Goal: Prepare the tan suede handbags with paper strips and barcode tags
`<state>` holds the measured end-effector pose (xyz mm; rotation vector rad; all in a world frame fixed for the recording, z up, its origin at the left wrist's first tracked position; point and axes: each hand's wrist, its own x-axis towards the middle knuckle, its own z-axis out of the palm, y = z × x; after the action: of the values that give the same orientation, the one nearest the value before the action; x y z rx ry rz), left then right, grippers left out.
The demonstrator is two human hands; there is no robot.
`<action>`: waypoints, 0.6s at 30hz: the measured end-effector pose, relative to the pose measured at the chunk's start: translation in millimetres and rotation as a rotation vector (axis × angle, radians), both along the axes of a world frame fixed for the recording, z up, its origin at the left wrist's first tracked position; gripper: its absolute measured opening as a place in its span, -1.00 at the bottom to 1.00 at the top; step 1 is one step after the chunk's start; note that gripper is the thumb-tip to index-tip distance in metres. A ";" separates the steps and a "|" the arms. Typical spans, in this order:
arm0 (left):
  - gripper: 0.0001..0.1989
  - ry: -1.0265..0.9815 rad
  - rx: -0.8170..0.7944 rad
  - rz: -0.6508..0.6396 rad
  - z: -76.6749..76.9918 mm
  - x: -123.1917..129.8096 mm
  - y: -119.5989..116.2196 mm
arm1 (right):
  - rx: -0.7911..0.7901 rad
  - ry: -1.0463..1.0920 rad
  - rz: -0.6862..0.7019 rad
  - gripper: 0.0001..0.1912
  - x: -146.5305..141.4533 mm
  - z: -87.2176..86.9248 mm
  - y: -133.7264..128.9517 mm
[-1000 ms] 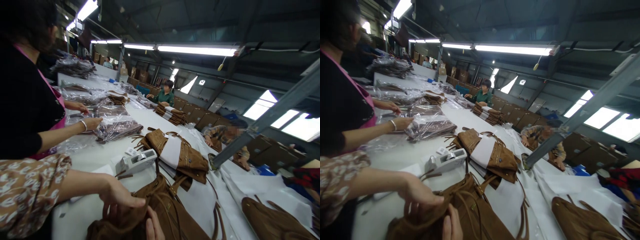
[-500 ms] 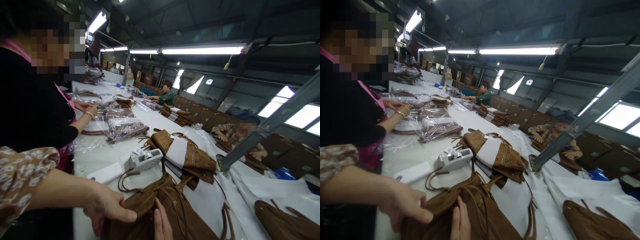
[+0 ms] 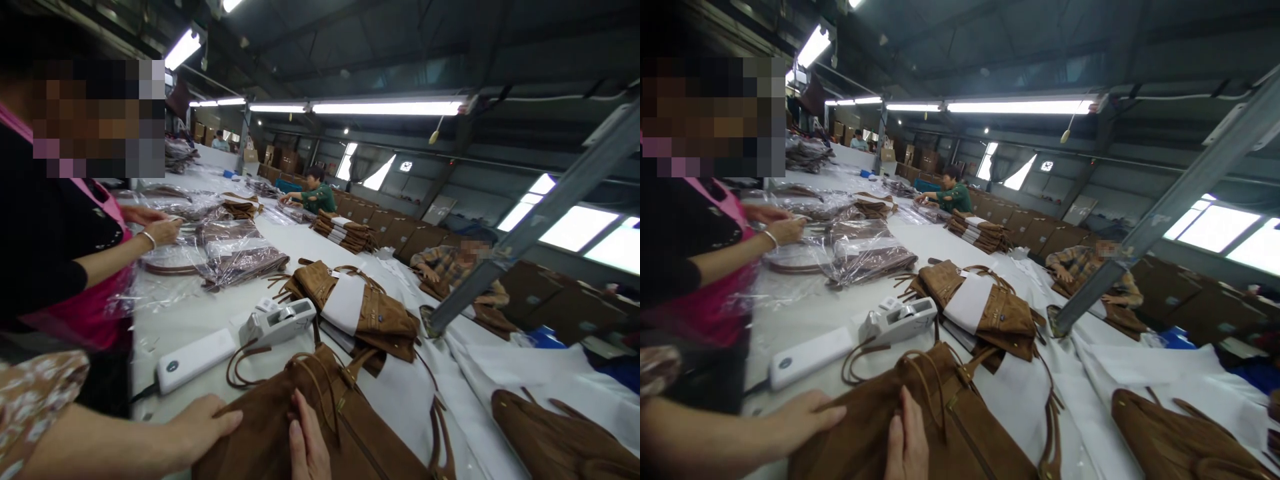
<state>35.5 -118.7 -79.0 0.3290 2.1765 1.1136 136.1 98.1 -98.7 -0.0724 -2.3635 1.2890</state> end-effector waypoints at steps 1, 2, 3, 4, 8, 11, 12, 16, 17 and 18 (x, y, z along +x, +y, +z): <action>-0.39 -0.076 0.074 0.051 -5.2 3.7 -2.6 | 0.009 -0.003 -0.015 -0.56 0.0 -2.2 -1.2; -0.35 -0.146 0.158 0.093 -9.6 7.6 -3.8 | 0.038 0.000 -0.040 -0.56 -0.2 -6.0 -2.7; -0.32 -0.197 0.237 0.119 -13.1 11.3 -3.9 | 0.090 0.008 -0.067 -0.56 -0.8 -11.2 -4.1; -0.30 -0.223 0.296 0.123 -15.8 14.2 -3.4 | 0.167 0.020 -0.084 -0.56 -1.8 -17.7 -4.9; -0.34 -0.183 0.302 0.054 -20.6 11.4 -4.7 | 0.561 0.011 0.033 -0.44 -8.4 -43.6 -0.6; -0.47 -0.008 0.176 -0.053 -21.8 -0.7 -13.7 | 0.698 -0.039 0.101 -0.26 -10.5 -48.7 2.8; -0.52 0.060 0.122 -0.085 -22.0 -4.0 -17.2 | 0.701 -0.048 0.079 -0.24 -9.8 -47.0 1.9; -0.63 0.274 -0.128 -0.188 -22.9 -7.2 -26.1 | 0.637 -0.039 0.002 -0.23 -2.7 -33.3 -13.1; -0.63 0.305 -0.178 -0.200 -23.4 -6.4 -26.6 | 0.621 -0.037 0.005 -0.23 -0.8 -30.4 -19.6; -0.62 0.329 -0.218 -0.209 -24.3 -5.5 -26.5 | 0.603 -0.039 0.002 -0.25 1.0 -28.3 -27.2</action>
<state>30.1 -145.2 -103.3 0.6624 2.4543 0.7389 137.1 70.9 -127.1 0.0925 -2.6779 0.5335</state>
